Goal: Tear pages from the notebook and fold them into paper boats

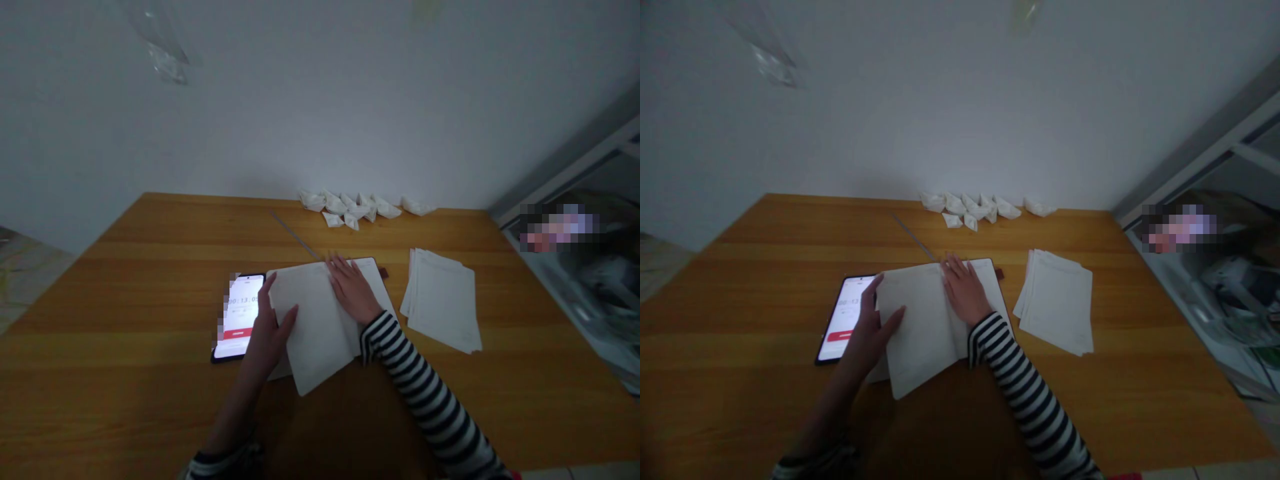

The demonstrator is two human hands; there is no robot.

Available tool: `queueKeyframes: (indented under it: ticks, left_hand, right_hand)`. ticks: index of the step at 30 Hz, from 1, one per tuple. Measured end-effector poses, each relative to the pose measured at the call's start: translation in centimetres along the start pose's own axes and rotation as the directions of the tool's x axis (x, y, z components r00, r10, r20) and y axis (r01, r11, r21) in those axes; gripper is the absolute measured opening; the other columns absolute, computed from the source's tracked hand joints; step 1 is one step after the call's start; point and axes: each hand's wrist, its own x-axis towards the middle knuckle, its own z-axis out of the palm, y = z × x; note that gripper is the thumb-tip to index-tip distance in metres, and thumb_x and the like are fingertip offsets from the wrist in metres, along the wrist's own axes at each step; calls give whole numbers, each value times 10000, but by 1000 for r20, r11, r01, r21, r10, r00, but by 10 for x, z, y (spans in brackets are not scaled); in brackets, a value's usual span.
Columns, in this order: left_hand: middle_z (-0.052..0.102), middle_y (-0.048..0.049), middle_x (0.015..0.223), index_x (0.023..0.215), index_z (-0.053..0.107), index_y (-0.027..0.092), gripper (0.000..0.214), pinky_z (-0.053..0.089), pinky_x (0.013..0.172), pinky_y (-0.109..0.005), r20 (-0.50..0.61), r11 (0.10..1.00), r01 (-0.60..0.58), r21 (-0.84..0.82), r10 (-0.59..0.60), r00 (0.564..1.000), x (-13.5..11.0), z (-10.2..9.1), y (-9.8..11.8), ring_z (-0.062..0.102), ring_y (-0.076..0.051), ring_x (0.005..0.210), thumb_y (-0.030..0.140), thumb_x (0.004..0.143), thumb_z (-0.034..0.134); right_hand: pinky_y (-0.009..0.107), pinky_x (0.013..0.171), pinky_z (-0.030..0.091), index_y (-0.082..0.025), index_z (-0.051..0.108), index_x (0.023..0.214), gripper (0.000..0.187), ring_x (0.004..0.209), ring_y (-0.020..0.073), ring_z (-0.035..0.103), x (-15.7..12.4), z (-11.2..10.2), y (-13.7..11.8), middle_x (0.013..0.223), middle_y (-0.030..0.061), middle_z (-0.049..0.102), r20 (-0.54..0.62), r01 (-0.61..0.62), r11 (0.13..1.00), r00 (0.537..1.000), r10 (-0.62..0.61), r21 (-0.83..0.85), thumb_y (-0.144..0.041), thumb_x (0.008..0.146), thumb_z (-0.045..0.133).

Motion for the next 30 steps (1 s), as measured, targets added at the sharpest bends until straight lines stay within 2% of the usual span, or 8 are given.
queueKeyframes:
  ticks: [4,7,13,22,26,30]
  left_hand:
    - [685,-43,876,1495,271,250,791,534,517,-307,31,991,131,-39,-130,991,-11,-2,-3,629,-179,548,457,829,644]
    - [636,9,721,1466,301,238,766,494,466,-272,37,985,154,-77,-151,988,-14,-2,-7,605,-176,505,473,823,645]
    - [645,-12,765,1397,392,238,744,472,453,-258,-24,981,159,-107,-162,986,-15,-2,-12,595,-168,512,488,769,702]
    - [599,32,632,1306,463,244,714,440,428,-242,-107,971,175,-160,-193,975,-19,-2,-16,554,-161,468,527,711,740]
    - [604,28,608,1250,493,239,667,431,434,-229,-160,976,159,-147,-183,970,-22,-2,-19,545,-157,478,557,717,736]
    - [633,10,650,1310,462,241,688,445,424,-236,-155,980,164,-111,-181,971,-21,-4,-20,561,-165,486,566,755,706]
  right_hand:
    - [484,1233,166,-179,351,1531,513,1522,205,214,3,6,5,1631,80,280,-25,-20,997,1000,18,-77,-255,1027,296]
    - [482,1232,164,-177,342,1536,520,1520,203,218,2,8,6,1633,72,274,-36,-28,996,999,25,-84,-253,1023,293]
    - [476,1226,176,-190,346,1535,519,1520,196,220,2,8,6,1629,74,287,-42,-23,996,999,20,-82,-270,1025,293]
    - [456,1231,181,-174,363,1526,511,1515,190,234,2,8,4,1620,72,311,-55,-36,994,998,30,-102,-268,1027,301]
    - [453,1233,181,-176,358,1528,512,1513,185,240,2,6,3,1614,70,326,-55,-31,994,998,26,-103,-269,1028,302]
    - [447,1236,171,-171,372,1521,505,1512,181,240,1,4,2,1613,72,328,-60,-34,994,998,28,-103,-262,1030,298]
